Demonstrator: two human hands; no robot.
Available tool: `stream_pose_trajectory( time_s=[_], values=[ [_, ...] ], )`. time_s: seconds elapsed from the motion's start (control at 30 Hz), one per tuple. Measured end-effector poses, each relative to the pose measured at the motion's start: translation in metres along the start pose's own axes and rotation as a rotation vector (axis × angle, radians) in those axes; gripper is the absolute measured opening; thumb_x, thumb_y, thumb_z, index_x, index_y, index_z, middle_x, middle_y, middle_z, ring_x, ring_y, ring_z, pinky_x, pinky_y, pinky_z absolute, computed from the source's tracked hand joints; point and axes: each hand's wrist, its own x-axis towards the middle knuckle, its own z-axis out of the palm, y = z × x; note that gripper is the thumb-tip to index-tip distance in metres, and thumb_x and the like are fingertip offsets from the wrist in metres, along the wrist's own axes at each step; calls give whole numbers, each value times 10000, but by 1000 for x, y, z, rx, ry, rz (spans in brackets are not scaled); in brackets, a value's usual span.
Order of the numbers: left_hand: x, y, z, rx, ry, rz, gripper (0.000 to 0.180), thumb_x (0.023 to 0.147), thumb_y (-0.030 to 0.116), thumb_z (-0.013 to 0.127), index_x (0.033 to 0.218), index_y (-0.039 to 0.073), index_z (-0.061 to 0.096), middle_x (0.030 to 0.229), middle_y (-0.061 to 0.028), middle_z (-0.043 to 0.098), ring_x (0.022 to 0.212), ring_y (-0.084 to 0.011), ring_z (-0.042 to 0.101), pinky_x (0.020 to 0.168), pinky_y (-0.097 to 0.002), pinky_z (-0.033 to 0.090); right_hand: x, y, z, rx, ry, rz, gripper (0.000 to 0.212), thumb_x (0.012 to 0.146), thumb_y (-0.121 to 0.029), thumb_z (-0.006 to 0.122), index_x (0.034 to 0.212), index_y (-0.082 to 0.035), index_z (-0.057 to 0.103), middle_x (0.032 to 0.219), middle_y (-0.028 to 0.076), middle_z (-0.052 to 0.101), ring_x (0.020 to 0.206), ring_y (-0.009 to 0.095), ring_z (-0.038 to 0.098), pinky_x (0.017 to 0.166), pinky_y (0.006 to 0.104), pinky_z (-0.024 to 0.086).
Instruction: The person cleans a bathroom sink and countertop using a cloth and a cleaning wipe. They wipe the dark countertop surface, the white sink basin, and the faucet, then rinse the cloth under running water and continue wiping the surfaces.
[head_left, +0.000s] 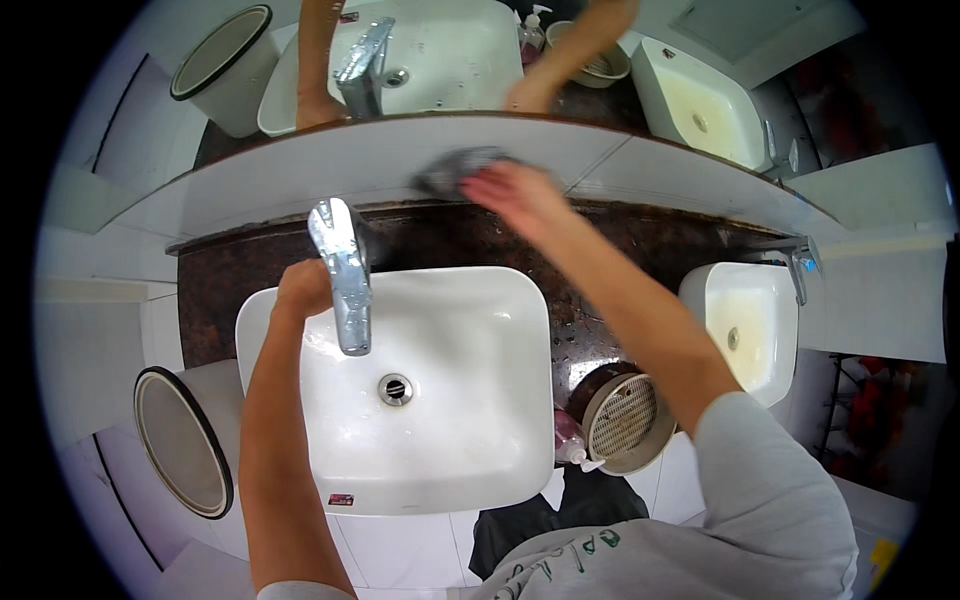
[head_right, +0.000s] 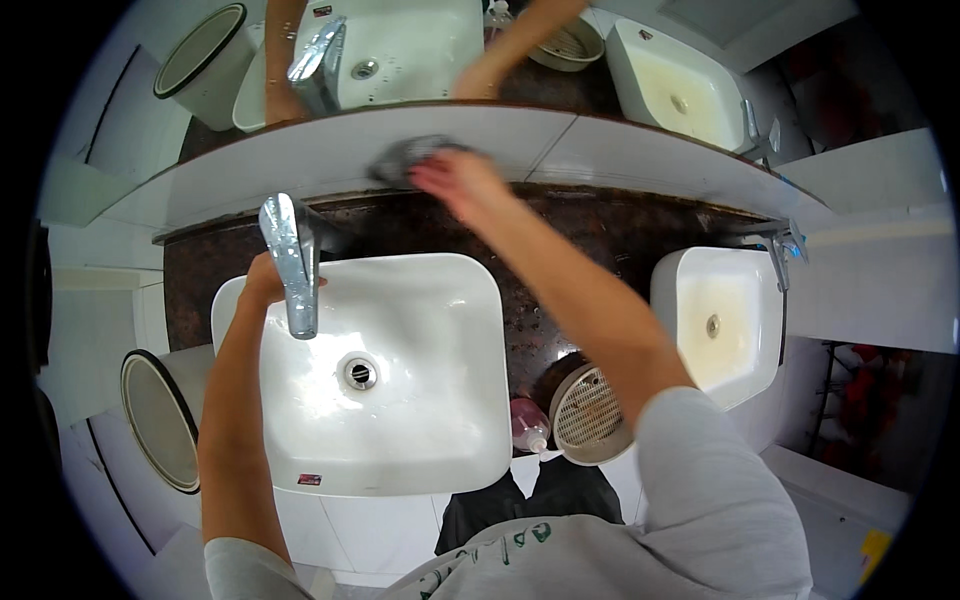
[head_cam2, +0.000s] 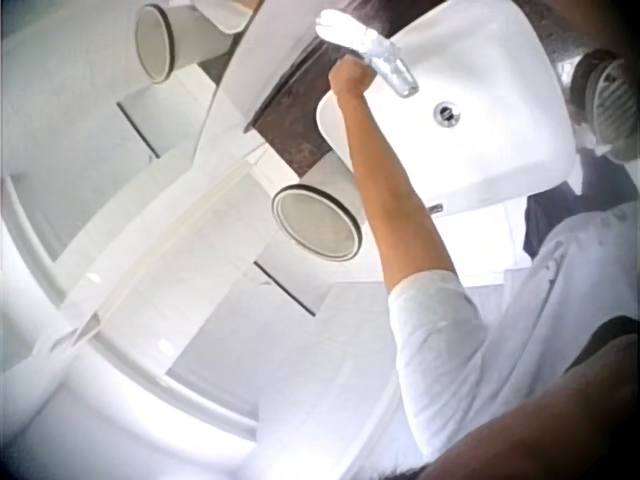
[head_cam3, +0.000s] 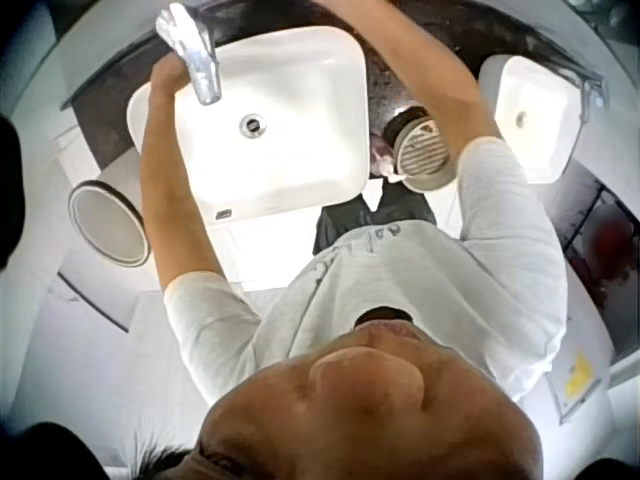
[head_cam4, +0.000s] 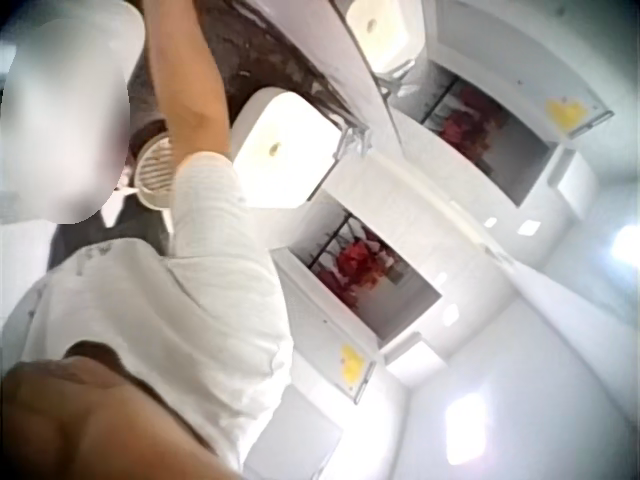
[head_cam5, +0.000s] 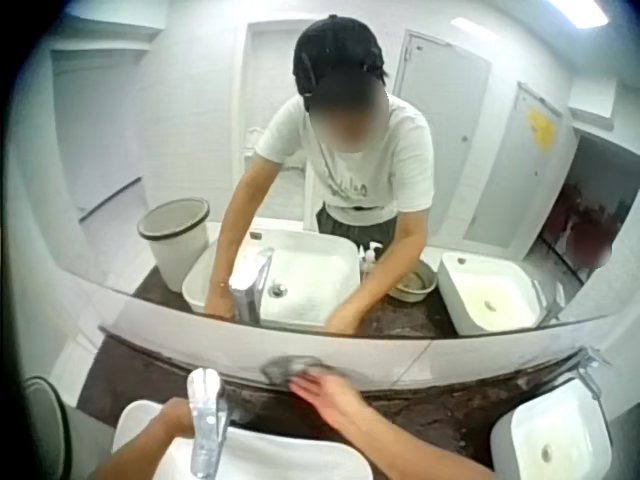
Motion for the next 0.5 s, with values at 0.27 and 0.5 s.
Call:
stream_pose_trajectory(
  time_s=[0.27, 0.5],
  values=[
    [-6, 33, -28, 42, -78, -47, 219, 735, 244, 635, 823, 55, 703, 878, -169, 689, 859, -334, 660, 783, -405, 524, -35, -73, -121, -231, 223, -301, 193, 923, -78, 475, 1047, 64, 517, 1045, 184, 579, 992, 288, 595, 941, 450, 494],
    [-2, 29, -22, -70, 42, 30, 521, 631, 560, 785, 810, 83, 672, 816, -96, 682, 748, -288, 655, 699, -377, 513, 27, 39, 28, -25, -208, 3, 278, 904, -55, 521, 1106, 114, 435, 1071, 230, 546, 997, 374, 605, 907, 456, 513]
  ],
)
